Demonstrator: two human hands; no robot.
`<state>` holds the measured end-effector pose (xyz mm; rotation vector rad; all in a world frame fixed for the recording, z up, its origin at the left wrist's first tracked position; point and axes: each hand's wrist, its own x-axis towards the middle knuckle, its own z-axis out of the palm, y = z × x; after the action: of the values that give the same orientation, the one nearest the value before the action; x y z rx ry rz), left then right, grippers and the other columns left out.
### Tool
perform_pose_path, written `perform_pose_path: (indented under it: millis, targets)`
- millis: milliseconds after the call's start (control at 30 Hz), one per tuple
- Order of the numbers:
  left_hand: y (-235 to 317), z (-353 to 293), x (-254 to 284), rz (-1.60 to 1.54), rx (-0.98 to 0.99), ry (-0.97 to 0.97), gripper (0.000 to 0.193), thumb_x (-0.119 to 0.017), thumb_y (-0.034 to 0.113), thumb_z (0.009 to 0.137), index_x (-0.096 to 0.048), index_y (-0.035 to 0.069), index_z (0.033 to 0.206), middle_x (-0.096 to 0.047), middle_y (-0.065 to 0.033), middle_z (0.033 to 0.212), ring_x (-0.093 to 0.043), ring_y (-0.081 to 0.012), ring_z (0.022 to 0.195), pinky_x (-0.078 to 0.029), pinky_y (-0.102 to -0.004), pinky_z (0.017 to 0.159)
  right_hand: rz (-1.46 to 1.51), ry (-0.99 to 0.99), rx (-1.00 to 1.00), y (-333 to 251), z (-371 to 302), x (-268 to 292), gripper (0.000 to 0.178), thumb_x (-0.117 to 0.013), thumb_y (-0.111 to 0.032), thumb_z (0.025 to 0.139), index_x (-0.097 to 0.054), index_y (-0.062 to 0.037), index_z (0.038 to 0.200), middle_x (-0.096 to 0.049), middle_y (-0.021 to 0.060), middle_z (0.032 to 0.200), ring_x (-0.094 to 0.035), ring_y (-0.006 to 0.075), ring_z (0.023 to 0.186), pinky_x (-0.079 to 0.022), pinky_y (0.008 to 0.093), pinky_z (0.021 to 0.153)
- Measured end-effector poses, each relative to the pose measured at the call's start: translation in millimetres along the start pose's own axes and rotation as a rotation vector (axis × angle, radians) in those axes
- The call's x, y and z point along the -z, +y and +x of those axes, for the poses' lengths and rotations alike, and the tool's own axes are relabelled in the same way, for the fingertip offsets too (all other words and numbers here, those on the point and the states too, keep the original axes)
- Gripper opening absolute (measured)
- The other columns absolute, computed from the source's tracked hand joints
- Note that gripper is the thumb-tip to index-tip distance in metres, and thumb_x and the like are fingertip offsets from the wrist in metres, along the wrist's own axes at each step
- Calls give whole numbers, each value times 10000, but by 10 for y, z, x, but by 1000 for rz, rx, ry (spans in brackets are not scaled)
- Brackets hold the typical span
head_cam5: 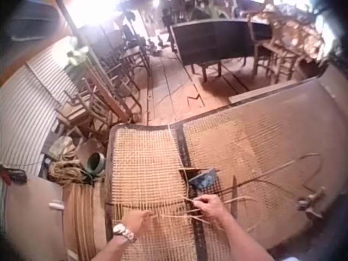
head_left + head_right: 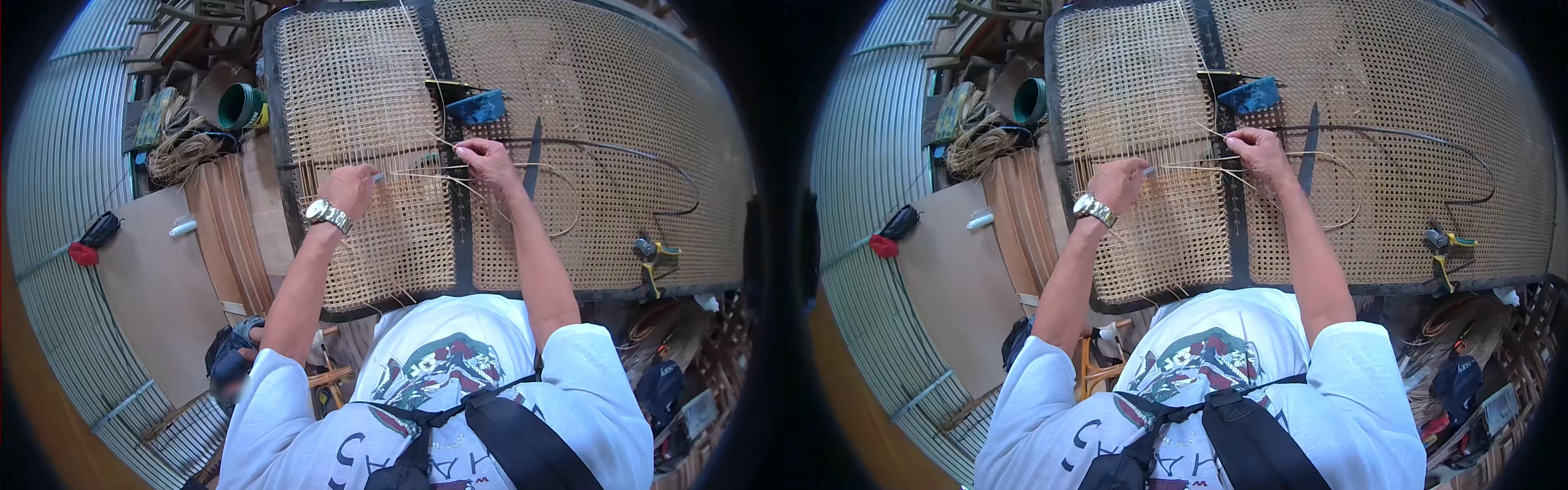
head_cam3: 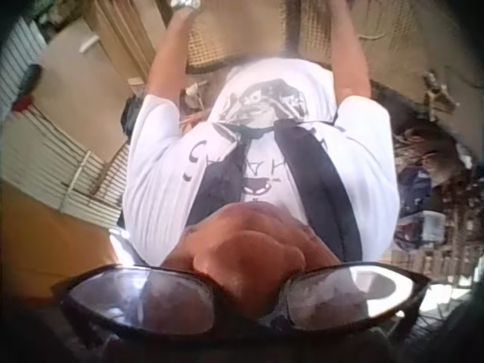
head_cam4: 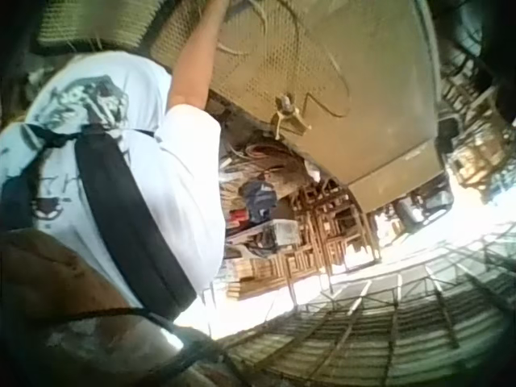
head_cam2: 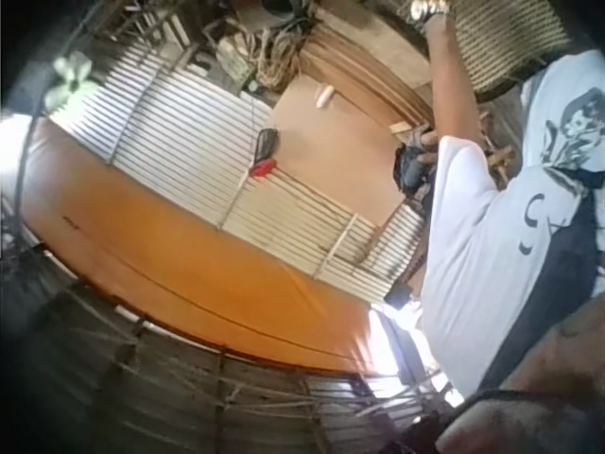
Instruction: Weaving rattan or bamboo strips into a furniture frame or mat.
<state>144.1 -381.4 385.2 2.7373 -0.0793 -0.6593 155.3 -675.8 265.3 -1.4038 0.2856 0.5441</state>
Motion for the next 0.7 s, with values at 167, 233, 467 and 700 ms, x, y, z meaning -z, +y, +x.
perform_pose_path:
  millis: [167, 233, 467, 700]
  targets:
    - [169, 65, 100, 101, 77, -81, 259, -547, 205, 940, -759, 176, 1087, -742, -157, 965, -709, -351, 906, -580, -465, 789, -54, 53, 94, 127, 46, -9, 158, -715, -165, 946, -749, -50, 1049, -612, -75, 735, -460, 8, 557, -341, 194, 488]
    - [204, 79, 128, 153, 81, -109, 265, -548, 192, 933, -764, 181, 1086, -744, -158, 976, -713, -348, 920, -584, -461, 810, -52, 51, 88, 127, 48, -3, 152, -713, -156, 943, -748, -51, 1047, -612, -76, 735, -458, 7, 557, -341, 192, 489]
    - [357, 200, 118, 503, 70, -194, 253, -600, 170, 914, -775, 205, 1094, -755, -154, 961, -735, -337, 905, -606, -447, 790, -22, 23, 91, 86, 39, -18, 149, -705, -147, 945, -739, -52, 1054, -592, -76, 713, -447, 9, 537, -329, 192, 470]
    - [291, 134, 226, 371, 73, -170, 359, -545, 99, 899, -768, 231, 1147, -755, -162, 983, -738, -328, 878, -604, -431, 790, -23, 17, 113, 164, 75, 13, 151, -703, -150, 949, -731, -50, 1058, -568, -78, 693, -444, 10, 530, -319, 197, 461]
